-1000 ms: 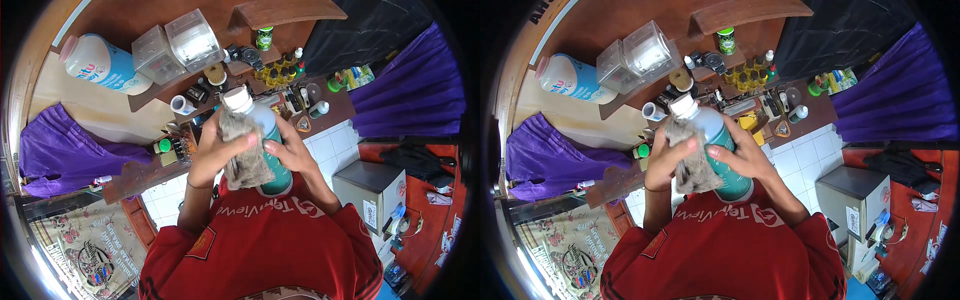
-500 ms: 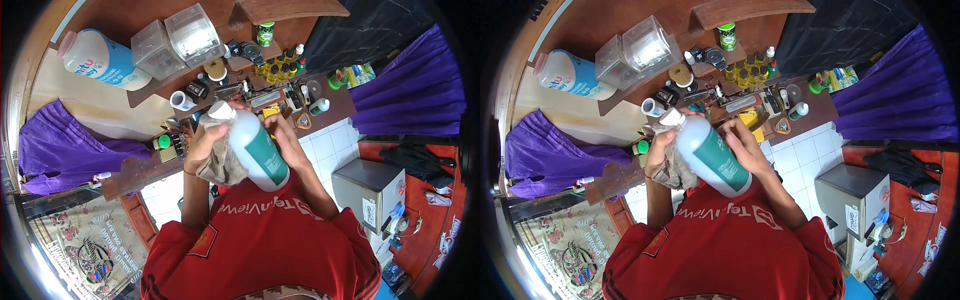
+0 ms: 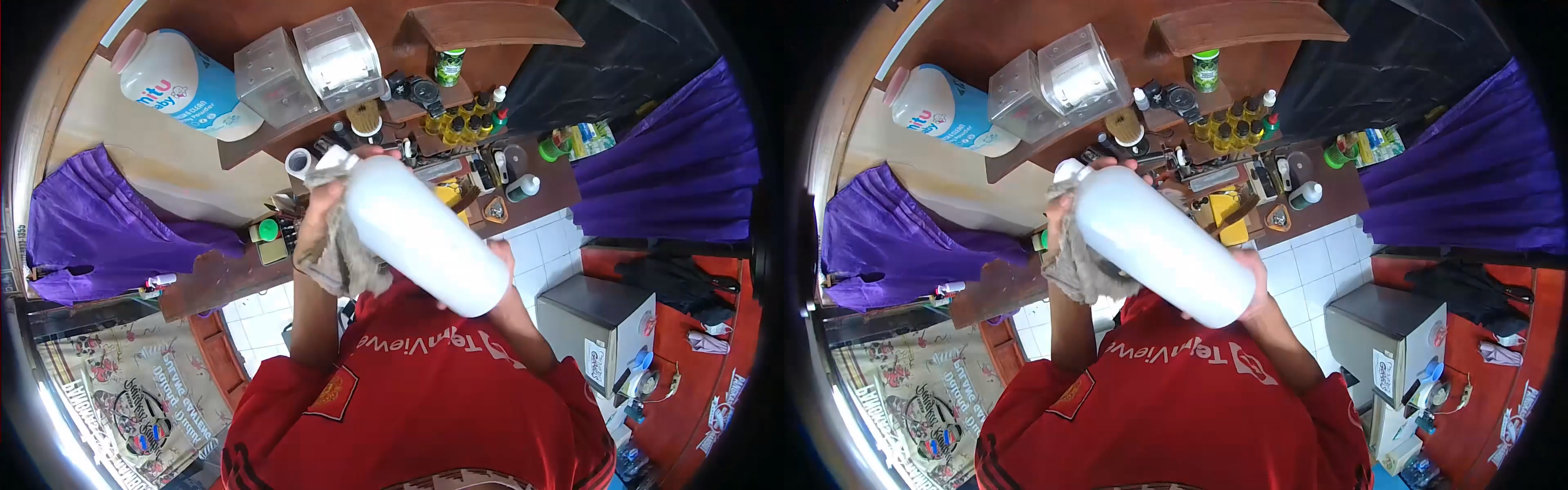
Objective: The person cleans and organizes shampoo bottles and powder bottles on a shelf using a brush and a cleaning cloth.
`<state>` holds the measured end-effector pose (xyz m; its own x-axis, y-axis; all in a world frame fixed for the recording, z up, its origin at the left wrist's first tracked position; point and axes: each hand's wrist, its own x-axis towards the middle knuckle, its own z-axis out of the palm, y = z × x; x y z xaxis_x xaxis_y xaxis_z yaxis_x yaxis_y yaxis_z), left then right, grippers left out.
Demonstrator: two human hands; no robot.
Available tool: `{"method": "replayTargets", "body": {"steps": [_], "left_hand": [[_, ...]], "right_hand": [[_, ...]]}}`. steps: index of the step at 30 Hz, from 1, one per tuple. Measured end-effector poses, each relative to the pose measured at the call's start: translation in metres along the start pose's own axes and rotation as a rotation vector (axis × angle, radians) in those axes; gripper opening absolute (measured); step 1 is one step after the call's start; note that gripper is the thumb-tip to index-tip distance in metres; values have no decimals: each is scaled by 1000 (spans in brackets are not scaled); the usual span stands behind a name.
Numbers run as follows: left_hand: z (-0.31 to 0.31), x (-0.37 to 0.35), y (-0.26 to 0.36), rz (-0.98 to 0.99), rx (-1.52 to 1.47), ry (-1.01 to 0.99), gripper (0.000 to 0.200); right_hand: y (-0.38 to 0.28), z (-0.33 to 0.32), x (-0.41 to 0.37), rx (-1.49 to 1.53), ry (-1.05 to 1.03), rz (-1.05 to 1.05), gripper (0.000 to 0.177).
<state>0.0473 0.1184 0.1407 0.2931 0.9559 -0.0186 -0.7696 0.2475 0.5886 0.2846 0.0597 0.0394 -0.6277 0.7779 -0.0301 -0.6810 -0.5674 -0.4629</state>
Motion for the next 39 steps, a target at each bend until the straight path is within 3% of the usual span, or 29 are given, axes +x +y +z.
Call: {"method": "replayTargets", "body": {"steps": [1, 2, 4, 5, 7, 8, 10, 11, 12, 14, 15, 17, 21, 28, 30, 31, 33, 34, 36, 37, 39], "left_hand": [[-3, 5, 5, 50, 202, -16, 55], [-1, 5, 6, 55, 186, 49, 53], [0, 5, 12, 41, 156, 139, 44], [-6, 4, 14, 36, 91, 201, 43], [-15, 3, 19, 7, -6, 313, 41], [-17, 3, 19, 3, -5, 315, 41], [-19, 7, 16, 37, -34, 307, 44], [-15, 7, 15, 33, -80, 328, 49], [-11, 8, 9, 86, 29, 327, 52], [-27, 7, -2, 140, 311, 319, 61], [-16, 7, -4, 194, 322, 342, 62], [-18, 13, -20, 295, 449, 474, 67], [5, -2, -45, 258, 329, 454, 69], [-32, -9, -55, 204, 237, 455, 68], [-63, -11, -54, 259, 193, 497, 82], [7, -18, -22, 245, 102, 362, 84], [4, -21, -3, 305, 264, 429, 82], [-13, -23, -18, 441, -30, 195, 72], [-37, -48, -44, 364, 244, 426, 65], [-80, -51, -64, 517, 102, -144, 58], [-75, -66, -87, 368, 284, -37, 59]], "right_hand": [[3, -6, 1, 353, -172, 118, 73], [8, -6, -1, 353, -175, 124, 73], [8, 23, 0, -229, 631, -52, 78], [-5, 41, -1, -440, 532, -158, 99], [-13, 50, -2, -532, 298, -405, 92], [-18, 66, 0, -679, 446, -326, 93], [-21, 62, -2, -1265, 278, -417, 95], [-21, 56, 2, -1288, 275, -444, 94], [-24, 56, 5, -1291, 277, -448, 94], [-27, 61, 11, -684, 370, -205, 90], [-29, 78, 15, -454, 331, -188, 74], [-28, 67, 14, -154, 342, -9, 67], [-17, 52, 12, -35, 327, 32, 69], [-14, 50, 23, -145, 278, 8, 72], [-21, 48, 18, -518, 209, -94, 84], [-22, 44, 17, -767, 170, -197, 89], [-24, 58, 13, -799, 169, -184, 94], [-23, 61, 12, -856, 168, -216, 95], [-22, 69, 15, -918, 193, -269, 96], [-23, 71, 18, -918, 196, -273, 96], [-28, 72, 25, -739, 179, -192, 99]]}}
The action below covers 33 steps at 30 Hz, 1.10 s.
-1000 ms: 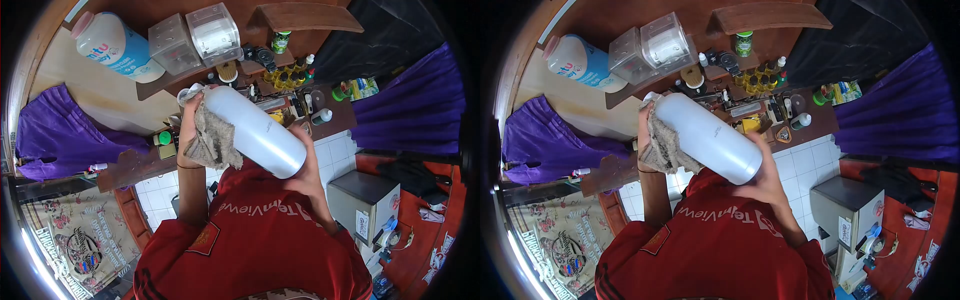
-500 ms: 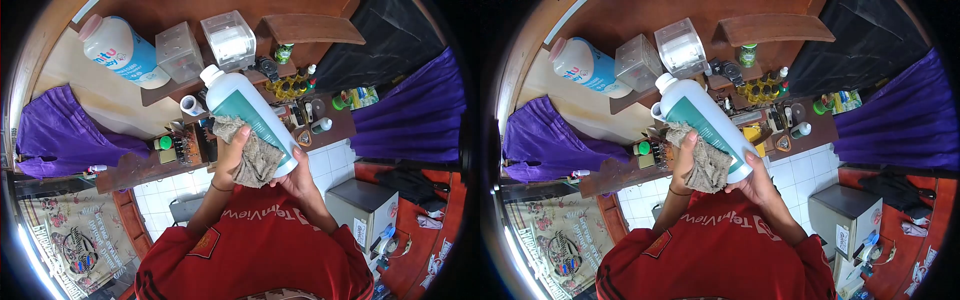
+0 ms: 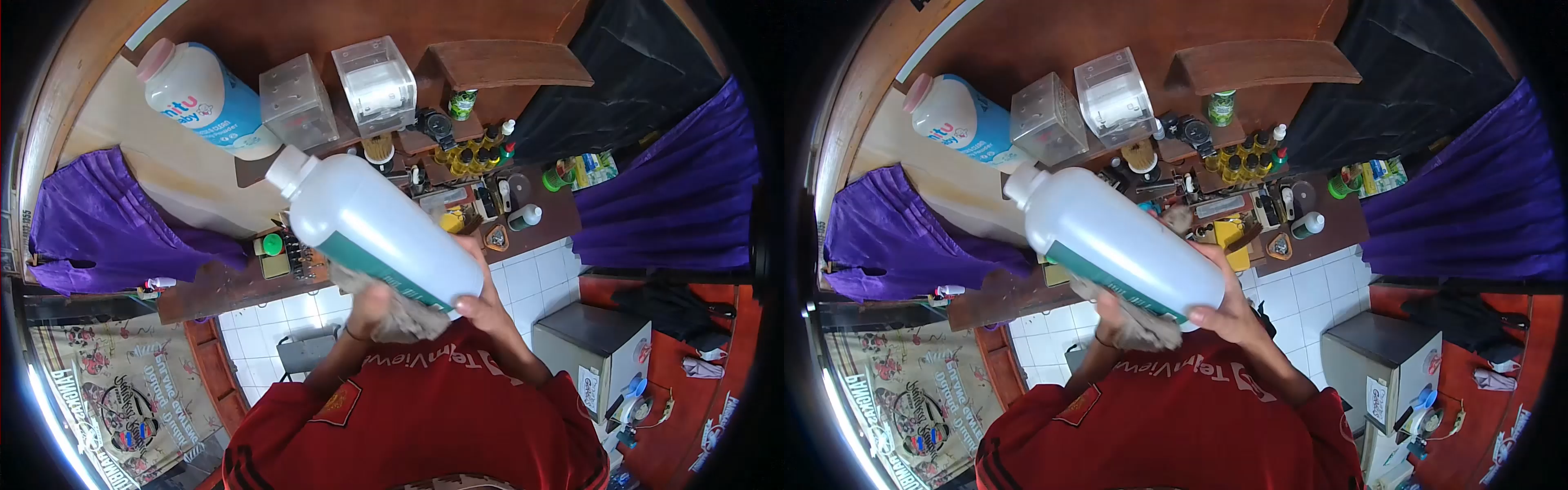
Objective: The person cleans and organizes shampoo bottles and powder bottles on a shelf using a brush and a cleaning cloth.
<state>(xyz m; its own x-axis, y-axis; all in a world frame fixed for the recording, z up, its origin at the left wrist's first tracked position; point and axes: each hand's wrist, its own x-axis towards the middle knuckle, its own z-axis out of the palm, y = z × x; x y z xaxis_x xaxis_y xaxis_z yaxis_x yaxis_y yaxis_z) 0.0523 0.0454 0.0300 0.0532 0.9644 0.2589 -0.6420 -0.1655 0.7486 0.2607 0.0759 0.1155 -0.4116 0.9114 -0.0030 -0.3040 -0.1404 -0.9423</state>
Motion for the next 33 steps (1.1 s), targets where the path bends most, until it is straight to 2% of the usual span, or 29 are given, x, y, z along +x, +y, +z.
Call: {"method": "replayTargets", "body": {"steps": [2, 3, 5, 6, 7, 9, 10, 11, 13, 14, 15, 17, 18, 20, 21, 22, 24, 25, 27, 28, 30, 31, 33], "left_hand": [[35, 19, -7, 3, 65, -65, 75], [56, 31, 10, 30, 51, -122, 95], [84, 47, 39, 68, -78, -102, 107], [82, 55, 40, 162, -122, -81, 110], [78, 64, 42, 256, -166, -58, 113], [66, 83, 58, 330, -205, -108, 114], [80, 85, 78, 212, -148, -6, 115], [72, 85, 78, 146, -114, -19, 115], [70, 85, 80, 25, 39, 21, 114], [70, 85, 80, 25, 40, 18, 114], [70, 85, 79, 4, 54, 84, 113], [60, 83, 72, 3, -4, 210, 110], [55, 81, 68, 4, -5, 208, 110], [42, 58, 70, 32, 98, 120, 112], [37, 47, 69, 46, 150, 79, 112], [33, 36, 68, 59, 202, 37, 113], [30, 24, 52, 80, 306, -38, 114], [32, 10, 44, 91, 358, -72, 115], [32, 1, 26, 119, 465, -139, 116], [27, 15, 20, 134, 519, -175, 117], [10, 8, 19, 160, 624, -243, 119], [21, 17, 29, 174, 677, -275, 119], [60, 61, 63, 183, 102, -161, 121]], "right_hand": [[7, -7, 1, 211, -38, 151, 100], [11, -10, -1, 347, -57, 220, 100], [25, -14, -14, 533, -30, 387, 97], [29, -18, -18, 625, -31, 484, 95], [34, -24, -19, 595, -203, 522, 89], [48, -29, -26, 762, -239, 730, 84], [51, -26, -25, 856, -295, 713, 84], [49, -25, -21, 853, -301, 720, 84], [34, -22, -13, 743, -170, 782, 87], [27, -15, -16, 539, -37, 657, 88], [31, -9, -17, 541, -35, 653, 88], [39, -1, -18, 357, 222, 86, 92], [30, -8, -18, 395, 66, -36, 113], [22, -7, -22, 187, 90, -200, 125], [39, -29, -25, 3, -5, -261, 119], [29, -26, -32, -39, 11, -127, 103], [16, -20, -27, 119, 10, 35, 103], [36, -24, -27, 244, -90, 39, 96], [63, -34, -38, 544, 72, 321, 84], [64, -40, -28, 1104, -338, 226, 74], [83, -44, -30, 1321, 26, 477, 73], [68, -40, -27, 1315, 21, 483, 73], [36, -34, -20, 912, -219, 637, 62]]}}
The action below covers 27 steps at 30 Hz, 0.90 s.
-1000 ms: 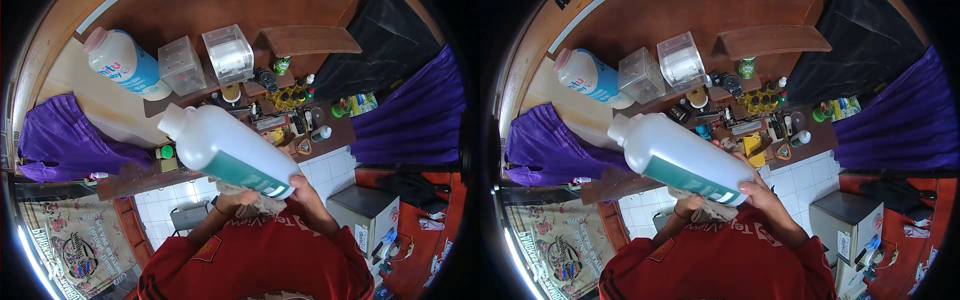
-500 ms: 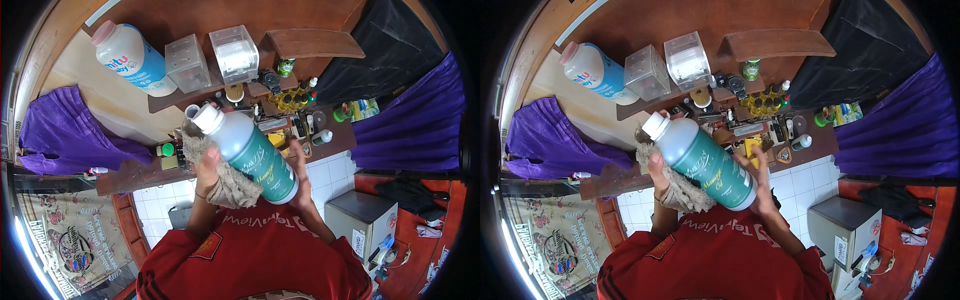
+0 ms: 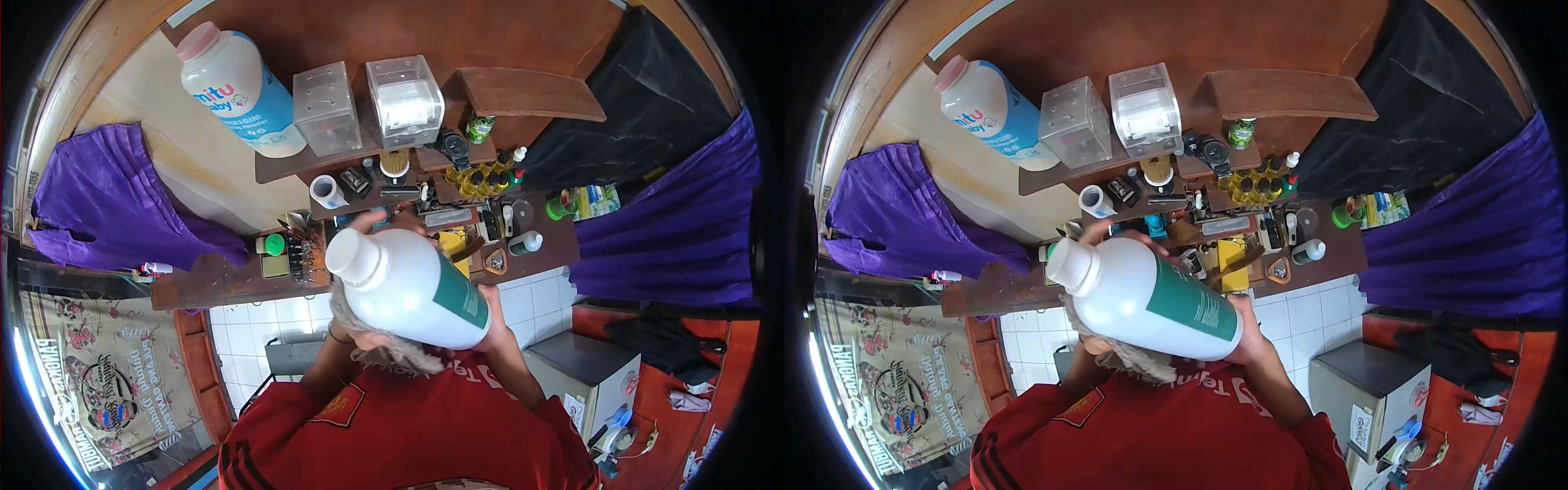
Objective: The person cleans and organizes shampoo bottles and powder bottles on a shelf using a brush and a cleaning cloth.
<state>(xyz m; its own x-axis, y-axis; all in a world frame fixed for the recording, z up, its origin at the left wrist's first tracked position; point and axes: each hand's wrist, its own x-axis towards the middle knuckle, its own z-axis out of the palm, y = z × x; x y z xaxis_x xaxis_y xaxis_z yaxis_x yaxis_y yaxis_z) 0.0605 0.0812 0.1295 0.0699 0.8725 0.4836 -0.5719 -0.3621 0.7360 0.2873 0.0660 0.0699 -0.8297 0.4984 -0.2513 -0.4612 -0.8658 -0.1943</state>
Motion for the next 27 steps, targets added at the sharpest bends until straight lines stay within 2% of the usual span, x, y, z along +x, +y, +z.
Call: {"method": "replayTargets", "body": {"steps": [2, 3, 4, 5, 6, 7, 8, 10, 11, 13, 14, 15, 17, 18, 20, 22, 24, 25, 27], "left_hand": [[3, 8, 11, 83, -74, 97, 122], [4, 5, 11, 79, -130, 156, 115], [-8, 4, 10, 77, -36, 54, 107], [-21, 2, 9, 74, 58, -48, 99], [-20, -1, 14, -58, 82, 6, 91], [-17, -4, 13, -100, 86, 135, 83], [-14, -6, 12, -141, 91, 264, 75], [-17, -4, 12, -143, 180, 388, 62], [-14, -1, 15, -169, 187, 465, 58], [-18, -2, 15, -306, 9, 588, 56], [-21, -3, 14, -380, -118, 627, 57], [-13, -1, 13, -348, -189, 616, 59], [-28, -25, -9, -265, 29, 493, 63], [-24, -34, -8, -264, 29, 491, 63], [-17, -49, -7, -505, 133, 538, 73], [-19, -49, -5, -503, 209, 561, 79], [-14, -43, 7, -442, 206, 331, 97], [-15, -43, 6, -422, 145, 303, 105], [-10, -40, 4, -384, 93, 281, 106]], "right_hand": [[-9, -17, 0, -17, -11, 45, 62], [-10, -24, 0, -12, 8, 58, 70], [-11, -30, -1, -7, 28, 70, 78], [-10, -32, -5, -8, 30, 74, 78], [-9, -18, -7, -60, 162, 4, 87], [-8, -3, -9, -114, 293, -65, 96], [-4, 9, -8, -378, 316, -181, 107], [-2, 22, -9, -585, 169, -482, 107], [0, 28, -8, -655, 150, -603, 117], [1, 31, -11, -980, 272, -712, 114], [0, 21, -15, -1113, 343, -696, 106], [-1, 18, -15, -1113, 345, -695, 106], [-3, 15, -13, -1064, 328, -632, 98], [-2, 16, -11, -1049, 318, -614, 93], [-6, 15, -5, -1094, 242, -570, 91], [-17, 9, 8, -1143, 164, -522, 90], [-33, -2, 33, -906, 245, -706, 75], [-44, 26, 44, -918, 320, -754, 77], [-69, 53, 69, -1228, 393, -882, 66]]}}
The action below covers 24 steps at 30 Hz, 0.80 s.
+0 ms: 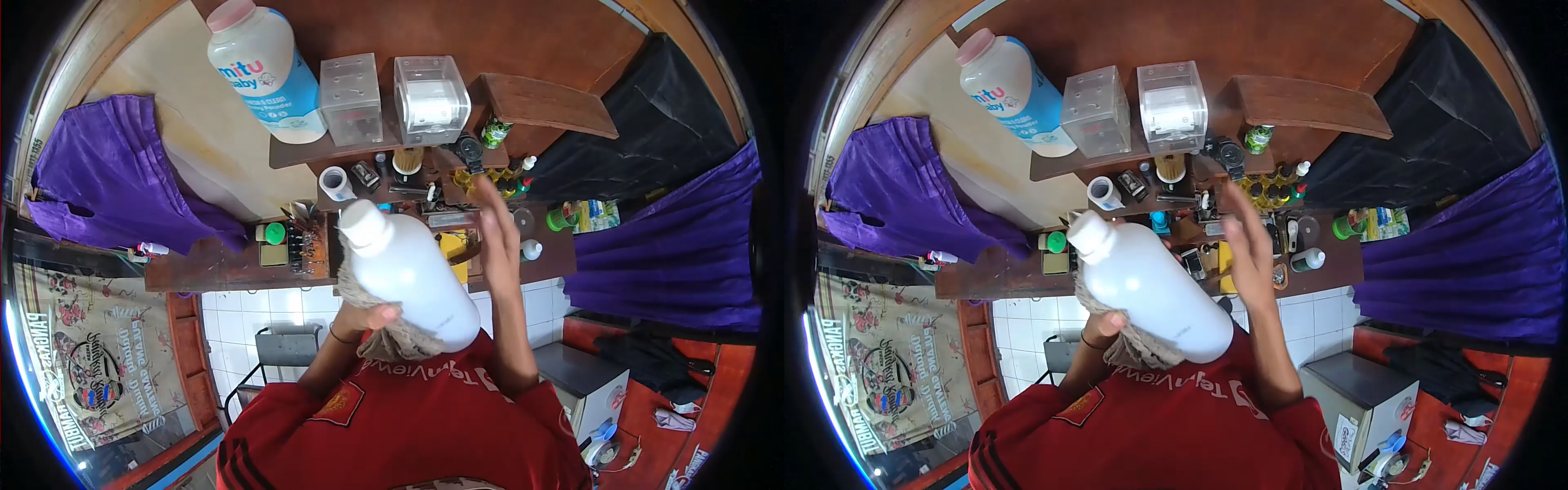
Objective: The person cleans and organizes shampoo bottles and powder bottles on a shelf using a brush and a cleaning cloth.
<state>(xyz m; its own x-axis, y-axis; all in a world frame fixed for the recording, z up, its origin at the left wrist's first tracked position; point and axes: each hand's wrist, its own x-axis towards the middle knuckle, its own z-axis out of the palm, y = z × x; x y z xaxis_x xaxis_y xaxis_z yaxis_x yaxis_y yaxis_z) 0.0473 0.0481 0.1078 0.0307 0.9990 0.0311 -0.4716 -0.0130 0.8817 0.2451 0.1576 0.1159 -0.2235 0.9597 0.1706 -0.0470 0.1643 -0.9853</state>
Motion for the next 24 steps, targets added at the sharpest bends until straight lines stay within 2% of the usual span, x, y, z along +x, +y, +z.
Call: {"method": "replayTargets", "body": {"steps": [2, 4, 5, 9, 12, 13, 16, 17, 20, 24], "left_hand": [[3, -1, 0, 28, -55, -45, 108], [6, -6, -2, 35, -24, -36, 112], [2, -7, -6, 49, 12, -43, 114], [2, -15, 1, 28, -10, -13, 114], [2, -15, 11, 19, -23, 0, 115], [2, -15, 13, 24, -16, 13, 117], [5, -18, 20, 20, -15, 34, 119], [5, -18, 22, 11, -17, 38, 120], [4, -17, 18, 31, -16, 28, 120], [9, -12, 22, 12, -28, 40, 119]], "right_hand": [[-23, 20, 32, -133, 42, -154, 66], [-24, 31, 65, -144, 86, -236, 72], [-27, 35, 80, -172, 99, -223, 82], [-32, 57, 102, -230, 128, -297, 92], [-38, 72, 106, -240, 239, -426, 109], [-43, 74, 104, -318, 253, -442, 102], [-34, 70, 106, -315, 267, -518, 95], [-35, 66, 102, -310, 321, -530, 86], [-50, 52, 98, -58, 355, -516, 80], [-63, 40, 93, -54, 374, -458, 81]]}}
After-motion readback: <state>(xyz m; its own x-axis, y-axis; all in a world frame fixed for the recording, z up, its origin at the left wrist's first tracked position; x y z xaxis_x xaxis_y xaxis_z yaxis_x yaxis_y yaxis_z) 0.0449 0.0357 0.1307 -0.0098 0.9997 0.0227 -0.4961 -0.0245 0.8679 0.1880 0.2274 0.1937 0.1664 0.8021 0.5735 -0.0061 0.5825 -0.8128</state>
